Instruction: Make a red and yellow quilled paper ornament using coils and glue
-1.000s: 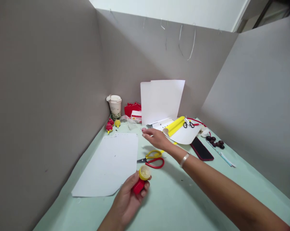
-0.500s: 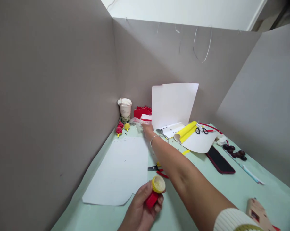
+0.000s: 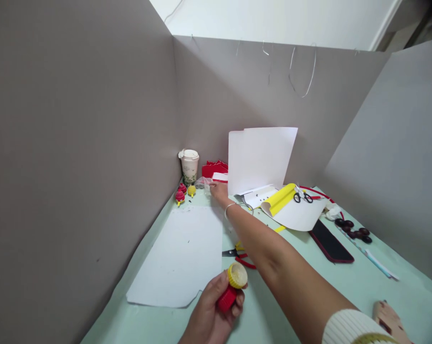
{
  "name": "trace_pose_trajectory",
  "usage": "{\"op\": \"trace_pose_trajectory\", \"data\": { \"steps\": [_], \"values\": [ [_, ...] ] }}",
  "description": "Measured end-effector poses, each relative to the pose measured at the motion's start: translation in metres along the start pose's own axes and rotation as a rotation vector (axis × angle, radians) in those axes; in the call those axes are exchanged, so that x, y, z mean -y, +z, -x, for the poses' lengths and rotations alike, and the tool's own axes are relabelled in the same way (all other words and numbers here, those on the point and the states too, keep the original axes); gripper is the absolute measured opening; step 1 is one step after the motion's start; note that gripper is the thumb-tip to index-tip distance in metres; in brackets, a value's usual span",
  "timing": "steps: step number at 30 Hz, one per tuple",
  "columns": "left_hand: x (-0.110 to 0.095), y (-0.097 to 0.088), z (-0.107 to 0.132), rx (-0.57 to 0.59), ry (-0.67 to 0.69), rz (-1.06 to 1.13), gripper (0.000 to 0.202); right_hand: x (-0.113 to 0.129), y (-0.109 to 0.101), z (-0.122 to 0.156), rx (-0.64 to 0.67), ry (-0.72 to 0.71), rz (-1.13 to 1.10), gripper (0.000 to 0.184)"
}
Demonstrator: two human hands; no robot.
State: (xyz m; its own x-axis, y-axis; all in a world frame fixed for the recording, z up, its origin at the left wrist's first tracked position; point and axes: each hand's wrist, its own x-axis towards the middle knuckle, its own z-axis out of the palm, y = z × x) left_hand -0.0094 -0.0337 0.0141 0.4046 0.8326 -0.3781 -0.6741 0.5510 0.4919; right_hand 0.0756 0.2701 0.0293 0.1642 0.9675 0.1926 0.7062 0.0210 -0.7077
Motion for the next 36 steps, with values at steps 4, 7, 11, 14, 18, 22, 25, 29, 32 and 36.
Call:
{"op": "trace_pose_trajectory", "data": {
  "steps": [4,7,11,14,18,22,25,29,32,36],
  "values": [
    [0.000,0.002,0.002,-0.004,0.022,0.013,0.030,-0.002,0.004,0.015,0.073,-0.145,0.192,0.041],
    [-0.001,0.001,0.003,-0.004,0.006,0.023,0.027,0.002,0.003,0.019,0.080,-0.183,0.314,0.041],
    [-0.002,-0.001,0.002,-0.021,-0.022,0.037,0.026,0.017,-0.014,0.012,0.034,-0.287,0.397,0.034],
    [-0.002,-0.001,0.002,-0.013,-0.012,0.036,0.025,0.027,-0.037,0.010,0.005,-0.396,0.421,0.035],
    [-0.008,0.002,0.002,-0.040,0.037,0.059,0.023,0.037,-0.077,0.016,0.019,-0.449,0.393,0.034],
    [-0.019,0.005,0.002,-0.085,0.101,0.133,0.023,0.048,-0.126,0.033,0.051,-0.430,0.280,0.045],
    [-0.027,0.008,0.003,-0.094,0.105,0.220,0.033,0.057,-0.162,0.060,0.090,-0.427,0.174,0.049],
    [-0.030,0.011,0.008,-0.046,0.049,0.264,0.053,0.065,-0.194,0.115,0.171,-0.356,-0.194,0.044],
    [-0.033,0.010,0.012,0.027,0.017,0.289,0.058,0.058,-0.202,0.157,0.254,-0.278,-0.474,0.045],
    [-0.042,0.004,0.012,-0.009,0.145,0.296,0.053,0.022,-0.194,0.191,0.190,-0.149,-0.605,0.050]
  ]
}}
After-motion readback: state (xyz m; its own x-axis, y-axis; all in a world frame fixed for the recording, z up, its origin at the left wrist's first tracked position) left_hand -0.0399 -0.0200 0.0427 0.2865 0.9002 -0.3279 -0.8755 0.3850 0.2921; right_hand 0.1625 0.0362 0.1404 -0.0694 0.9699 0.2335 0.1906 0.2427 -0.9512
